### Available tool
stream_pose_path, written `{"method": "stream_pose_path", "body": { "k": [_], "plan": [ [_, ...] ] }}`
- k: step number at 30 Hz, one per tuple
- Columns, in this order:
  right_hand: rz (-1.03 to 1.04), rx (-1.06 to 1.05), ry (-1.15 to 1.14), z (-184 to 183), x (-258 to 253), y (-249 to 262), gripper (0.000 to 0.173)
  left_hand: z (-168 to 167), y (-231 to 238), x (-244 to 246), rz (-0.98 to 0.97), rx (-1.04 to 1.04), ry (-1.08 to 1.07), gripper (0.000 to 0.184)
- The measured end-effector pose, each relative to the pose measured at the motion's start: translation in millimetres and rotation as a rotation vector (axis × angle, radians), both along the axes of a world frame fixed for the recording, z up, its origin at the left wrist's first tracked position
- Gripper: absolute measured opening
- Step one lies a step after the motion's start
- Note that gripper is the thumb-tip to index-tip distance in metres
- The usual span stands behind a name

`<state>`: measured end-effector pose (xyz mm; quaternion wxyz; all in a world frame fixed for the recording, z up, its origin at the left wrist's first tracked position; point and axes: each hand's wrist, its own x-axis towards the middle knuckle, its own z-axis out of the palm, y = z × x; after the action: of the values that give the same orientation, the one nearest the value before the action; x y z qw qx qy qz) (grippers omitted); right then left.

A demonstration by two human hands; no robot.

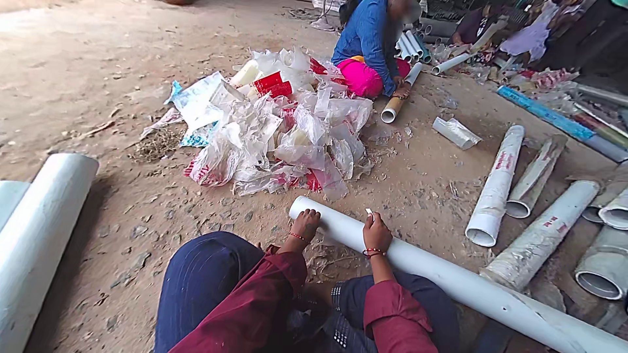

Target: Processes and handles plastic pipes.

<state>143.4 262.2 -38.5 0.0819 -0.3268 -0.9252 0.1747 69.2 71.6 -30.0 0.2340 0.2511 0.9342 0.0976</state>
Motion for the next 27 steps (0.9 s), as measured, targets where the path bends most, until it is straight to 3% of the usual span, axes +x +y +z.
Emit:
{"method": "stream_pose_path", "body": {
  "k": [7,13,18,20,27],
  "plan": [
    [-0.007,0.008,0.003,-2,-1,2,0.036,-8,0,-4,-0.066,0.083,0.030,0.028],
    [0.001,0.028,0.021,-4,2,3,0.037,-4,-3,-5,-0.286,0.031,-0.025,0.038],
    [0.007,0.032,0.026,-5,1,3,0.036,-2,-6,-4,-0.195,0.029,-0.062,0.032],
    [0.008,0.034,0.028,-4,2,2,0.036,5,-3,-2,-0.131,0.000,-0.090,0.045],
    [0.013,0.057,0.061,-6,2,1,0.036,5,5,2,-0.275,-0.024,0.005,0.038]
  ]
}}
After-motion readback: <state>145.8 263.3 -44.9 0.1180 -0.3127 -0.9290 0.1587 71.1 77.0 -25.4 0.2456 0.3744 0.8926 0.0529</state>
